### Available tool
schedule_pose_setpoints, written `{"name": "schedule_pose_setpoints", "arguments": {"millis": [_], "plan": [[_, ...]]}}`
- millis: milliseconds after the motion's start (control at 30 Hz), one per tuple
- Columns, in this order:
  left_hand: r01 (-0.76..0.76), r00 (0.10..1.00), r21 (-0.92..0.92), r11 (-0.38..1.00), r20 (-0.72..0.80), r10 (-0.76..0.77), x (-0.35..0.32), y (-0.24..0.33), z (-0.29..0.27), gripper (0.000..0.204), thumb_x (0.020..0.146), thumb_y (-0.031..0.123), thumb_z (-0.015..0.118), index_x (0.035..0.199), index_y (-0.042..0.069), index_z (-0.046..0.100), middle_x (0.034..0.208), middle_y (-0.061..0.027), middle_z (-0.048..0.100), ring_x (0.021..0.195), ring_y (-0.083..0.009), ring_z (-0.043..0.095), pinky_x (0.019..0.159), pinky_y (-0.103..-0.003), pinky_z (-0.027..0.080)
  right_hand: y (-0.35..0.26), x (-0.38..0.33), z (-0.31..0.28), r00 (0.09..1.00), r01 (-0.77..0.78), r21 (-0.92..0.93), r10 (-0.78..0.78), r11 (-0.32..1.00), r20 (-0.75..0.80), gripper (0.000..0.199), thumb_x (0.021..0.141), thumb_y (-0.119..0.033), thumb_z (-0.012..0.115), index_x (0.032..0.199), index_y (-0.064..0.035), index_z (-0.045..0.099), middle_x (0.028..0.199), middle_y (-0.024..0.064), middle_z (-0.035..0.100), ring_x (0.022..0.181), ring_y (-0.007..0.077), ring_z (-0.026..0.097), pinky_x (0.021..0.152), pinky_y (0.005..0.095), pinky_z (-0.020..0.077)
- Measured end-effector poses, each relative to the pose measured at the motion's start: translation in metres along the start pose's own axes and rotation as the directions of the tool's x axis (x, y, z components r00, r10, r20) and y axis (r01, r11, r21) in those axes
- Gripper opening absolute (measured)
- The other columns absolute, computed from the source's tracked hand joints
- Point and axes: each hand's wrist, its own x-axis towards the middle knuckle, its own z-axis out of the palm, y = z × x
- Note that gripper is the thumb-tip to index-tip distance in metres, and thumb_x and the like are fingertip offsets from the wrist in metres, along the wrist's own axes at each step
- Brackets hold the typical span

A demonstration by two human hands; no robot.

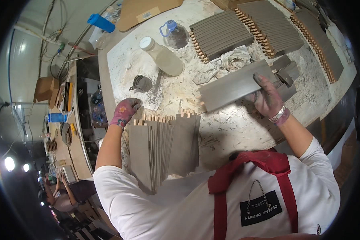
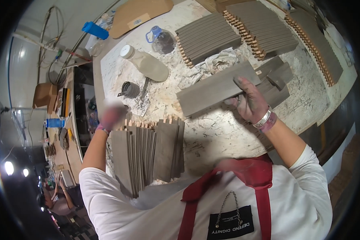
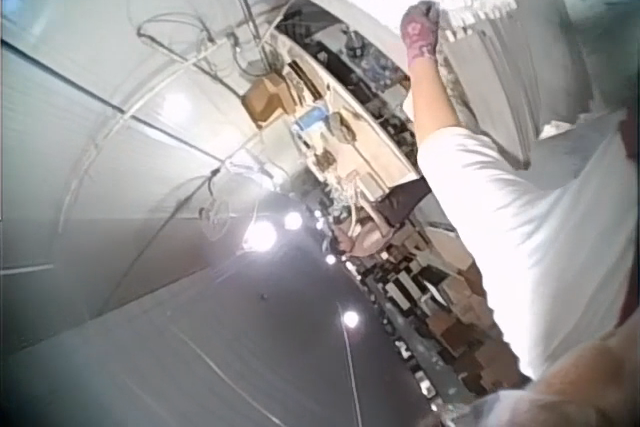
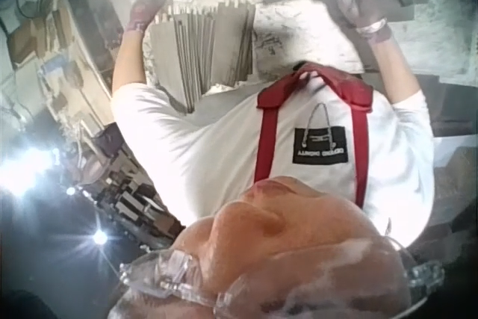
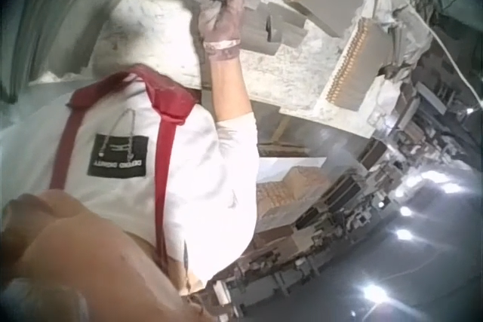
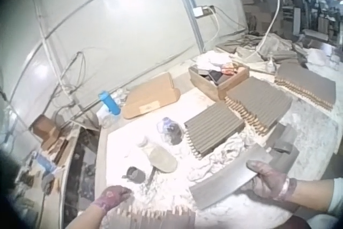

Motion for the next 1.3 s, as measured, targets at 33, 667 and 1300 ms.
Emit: {"name": "schedule_pose_setpoints", "arguments": {"millis": [33, 667, 1300], "plan": [[0.020, 1.000, -0.009, 1.000, 0.004, -0.020, 0.006, -0.010, 0.019, 0.029, 0.090, 0.030, 0.061, 0.111, 0.010, 0.069, 0.104, -0.0170, 0.067, 0.098, -0.0354, 0.064, 0.084, -0.041, 0.050, 0.005, 0.001, 0.013, 0.999, 0.041, -0.053, -0.039, 0.998, 0.030, 0.029, 0.098, -0.023, 0.057, 0.117, -0.0019, 0.054, 0.106, 0.0106, 0.064, 0.085, 0.0222, 0.069, 0.064, 0.0302, 0.0634], [0.118, 0.889, -0.507, 0.854, -0.329, -0.318, -0.022, 0.085, -0.055, 0.016, 0.088, 0.014, 0.066, 0.099, 0.003, 0.067, 0.084, -0.0109, 0.069, 0.077, -0.0224, 0.066, 0.071, -0.030, 0.051, 0.009, 0.015, 0.002, 0.966, -0.053, -0.020, 0.057, 0.998, 0.252, 0.033, 0.097, -0.023, 0.061, 0.120, 0.0001, 0.060, 0.114, 0.0095, 0.067, 0.097, 0.0195, 0.067, 0.078, 0.0337, 0.0597], [-0.322, 0.871, -0.183, 0.929, -0.442, 0.214, -0.032, 0.217, -0.094, 0.019, 0.085, 0.004, 0.067, 0.103, 0.006, 0.069, 0.088, -0.0110, 0.065, 0.084, -0.0281, 0.063, 0.074, -0.036, 0.051, -0.007, -0.006, 0.010, 0.968, 0.026, -0.010, -0.023, 1.000, 0.250, 0.033, 0.097, -0.028, 0.061, 0.119, -0.0034, 0.062, 0.110, 0.0052, 0.068, 0.094, 0.0155, 0.066, 0.075, 0.0314, 0.0566]]}}
